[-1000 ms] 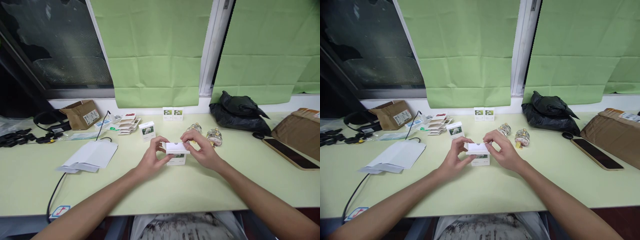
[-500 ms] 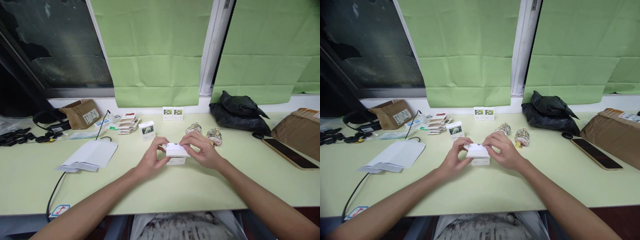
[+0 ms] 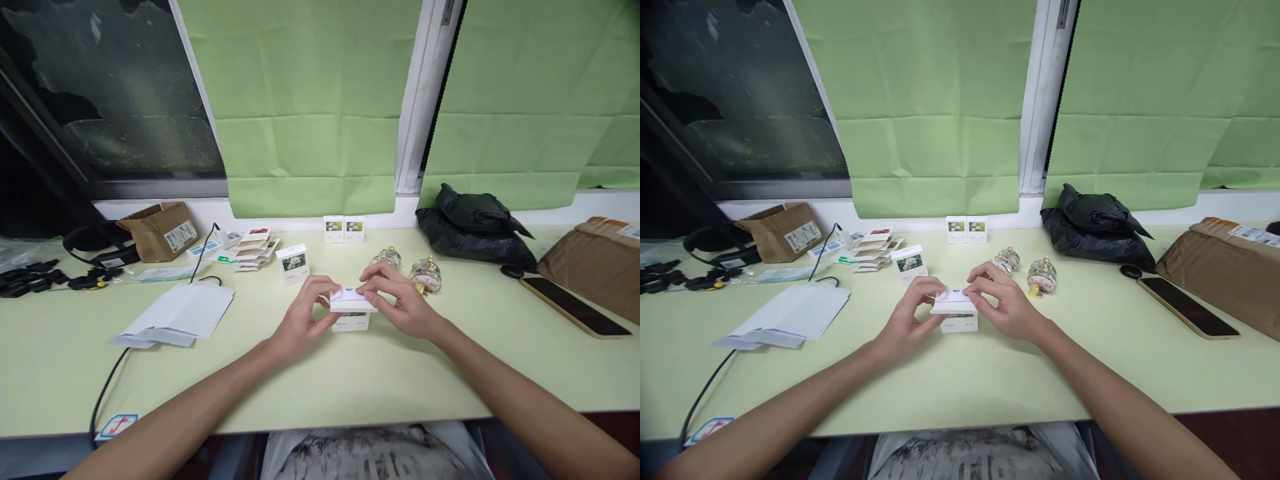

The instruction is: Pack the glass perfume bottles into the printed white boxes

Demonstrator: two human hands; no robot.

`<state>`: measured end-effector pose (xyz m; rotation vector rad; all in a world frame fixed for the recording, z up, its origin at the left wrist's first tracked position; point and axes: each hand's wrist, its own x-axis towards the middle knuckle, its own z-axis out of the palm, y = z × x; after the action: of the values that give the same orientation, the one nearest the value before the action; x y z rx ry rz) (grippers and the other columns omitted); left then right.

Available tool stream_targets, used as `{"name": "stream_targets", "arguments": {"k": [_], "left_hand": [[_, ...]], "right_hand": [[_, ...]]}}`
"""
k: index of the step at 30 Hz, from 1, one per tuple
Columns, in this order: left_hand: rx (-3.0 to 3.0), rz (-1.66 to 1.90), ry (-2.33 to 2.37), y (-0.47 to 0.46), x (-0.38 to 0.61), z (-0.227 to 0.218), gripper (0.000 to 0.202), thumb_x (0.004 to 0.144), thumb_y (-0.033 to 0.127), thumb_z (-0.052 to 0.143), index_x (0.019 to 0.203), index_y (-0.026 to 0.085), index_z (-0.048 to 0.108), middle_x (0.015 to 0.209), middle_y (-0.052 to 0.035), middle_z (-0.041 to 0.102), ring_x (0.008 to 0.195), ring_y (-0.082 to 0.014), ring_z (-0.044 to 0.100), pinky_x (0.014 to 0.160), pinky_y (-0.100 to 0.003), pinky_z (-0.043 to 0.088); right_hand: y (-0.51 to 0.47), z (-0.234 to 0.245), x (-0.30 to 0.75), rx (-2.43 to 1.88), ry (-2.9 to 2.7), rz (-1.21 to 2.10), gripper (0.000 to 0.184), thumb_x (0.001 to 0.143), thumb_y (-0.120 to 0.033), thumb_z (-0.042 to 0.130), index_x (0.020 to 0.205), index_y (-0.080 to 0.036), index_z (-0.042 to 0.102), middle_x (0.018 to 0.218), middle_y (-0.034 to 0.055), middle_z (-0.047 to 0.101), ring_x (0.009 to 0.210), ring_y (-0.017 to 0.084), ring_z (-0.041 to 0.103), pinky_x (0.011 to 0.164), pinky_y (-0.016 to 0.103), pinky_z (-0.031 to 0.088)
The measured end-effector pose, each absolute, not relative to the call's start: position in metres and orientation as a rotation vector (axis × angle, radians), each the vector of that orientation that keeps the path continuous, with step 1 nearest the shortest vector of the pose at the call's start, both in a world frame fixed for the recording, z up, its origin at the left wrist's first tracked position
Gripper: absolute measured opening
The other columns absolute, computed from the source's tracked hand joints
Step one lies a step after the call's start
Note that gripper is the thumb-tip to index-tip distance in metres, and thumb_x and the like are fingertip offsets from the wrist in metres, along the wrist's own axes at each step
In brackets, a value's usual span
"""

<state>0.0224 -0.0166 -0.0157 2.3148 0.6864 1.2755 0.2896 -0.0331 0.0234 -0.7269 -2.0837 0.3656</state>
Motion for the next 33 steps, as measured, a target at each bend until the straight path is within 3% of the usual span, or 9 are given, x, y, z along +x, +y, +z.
{"name": "stream_targets", "arguments": {"k": [6, 10, 14, 17, 20, 22, 26, 33], "left_hand": [[2.355, 1.255, 0.742, -0.018, 0.02, -0.013, 0.031, 0.102, 0.021, 0.066, 0.132, 0.03, 0.064, 0.133, -0.0113, 0.058, 0.112, -0.0226, 0.063, 0.081, -0.035, 0.06], [2.36, 1.289, 0.732, -0.019, 0.022, -0.01, 0.029, 0.102, 0.021, 0.066, 0.131, 0.028, 0.065, 0.133, -0.0112, 0.059, 0.112, -0.0216, 0.064, 0.088, -0.038, 0.06], [2.362, 1.332, 0.726, -0.019, 0.025, -0.008, 0.029, 0.101, 0.02, 0.068, 0.129, 0.027, 0.065, 0.132, -0.0115, 0.061, 0.119, -0.0235, 0.062, 0.09, -0.038, 0.059], [2.369, 1.35, 0.722, -0.021, 0.025, -0.005, 0.028, 0.101, 0.02, 0.068, 0.128, 0.026, 0.066, 0.13, -0.0113, 0.063, 0.117, -0.0233, 0.063, 0.089, -0.037, 0.058], [2.365, 1.359, 0.718, -0.023, 0.026, -0.001, 0.025, 0.103, 0.021, 0.066, 0.127, 0.026, 0.067, 0.128, -0.0109, 0.064, 0.118, -0.0233, 0.063, 0.09, -0.037, 0.058], [2.351, 1.37, 0.724, -0.025, 0.026, 0.001, 0.018, 0.104, 0.021, 0.064, 0.121, 0.025, 0.068, 0.125, -0.0101, 0.065, 0.116, -0.0227, 0.064, 0.091, -0.037, 0.057], [2.307, 1.4, 0.753, -0.027, 0.028, -0.001, 0.005, 0.104, 0.022, 0.064, 0.109, 0.022, 0.067, 0.119, -0.0085, 0.066, 0.105, -0.0202, 0.065, 0.088, -0.036, 0.057], [2.097, 1.437, 0.778, -0.024, 0.031, -0.01, 0.048, 0.101, 0.028, 0.07, 0.144, 0.028, 0.049, 0.12, -0.0075, 0.066, 0.105, -0.0194, 0.068, 0.089, -0.036, 0.06]], "right_hand": [[-0.03, 0.012, 0.283, -0.774, -1.849, 0.452, 0.024, 0.103, -0.028, 0.063, 0.127, -0.028, 0.06, 0.115, 0.0082, 0.057, 0.101, 0.024, 0.062, 0.089, 0.043, 0.056], [-0.03, 0.002, 0.275, -0.775, -1.588, 0.503, 0.016, 0.104, -0.036, 0.064, 0.114, -0.026, 0.055, 0.103, 0.0046, 0.06, 0.09, 0.021, 0.064, 0.083, 0.04, 0.058], [-0.037, 0.003, 0.273, -0.755, -1.648, 0.506, 0.014, 0.11, -0.038, 0.054, 0.113, -0.025, 0.058, 0.101, 0.0058, 0.068, 0.095, 0.023, 0.069, 0.087, 0.042, 0.057], [-0.04, 0.006, 0.278, -0.75, -1.782, 0.421, 0.024, 0.113, -0.042, 0.047, 0.115, -0.024, 0.064, 0.101, 0.0079, 0.072, 0.099, 0.025, 0.07, 0.092, 0.045, 0.054], [-0.038, 0.005, 0.282, -0.665, -1.898, 0.329, 0.037, 0.107, -0.056, 0.054, 0.122, -0.024, 0.063, 0.104, 0.0093, 0.073, 0.099, 0.027, 0.069, 0.093, 0.048, 0.053], [-0.037, 0.003, 0.282, -0.659, -1.931, 0.249, 0.034, 0.105, -0.052, 0.061, 0.125, -0.024, 0.061, 0.106, 0.0089, 0.073, 0.097, 0.027, 0.069, 0.091, 0.047, 0.054], [-0.037, 0.003, 0.277, -0.712, -1.882, 0.103, 0.017, 0.108, -0.025, 0.054, 0.124, -0.026, 0.061, 0.108, 0.008, 0.073, 0.097, 0.025, 0.07, 0.085, 0.042, 0.056], [-0.038, 0.012, 0.274, -0.71, -1.934, 0.157, 0.016, 0.107, -0.023, 0.057, 0.122, -0.026, 0.063, 0.112, 0.0103, 0.069, 0.105, 0.026, 0.065, 0.085, 0.043, 0.056]]}}
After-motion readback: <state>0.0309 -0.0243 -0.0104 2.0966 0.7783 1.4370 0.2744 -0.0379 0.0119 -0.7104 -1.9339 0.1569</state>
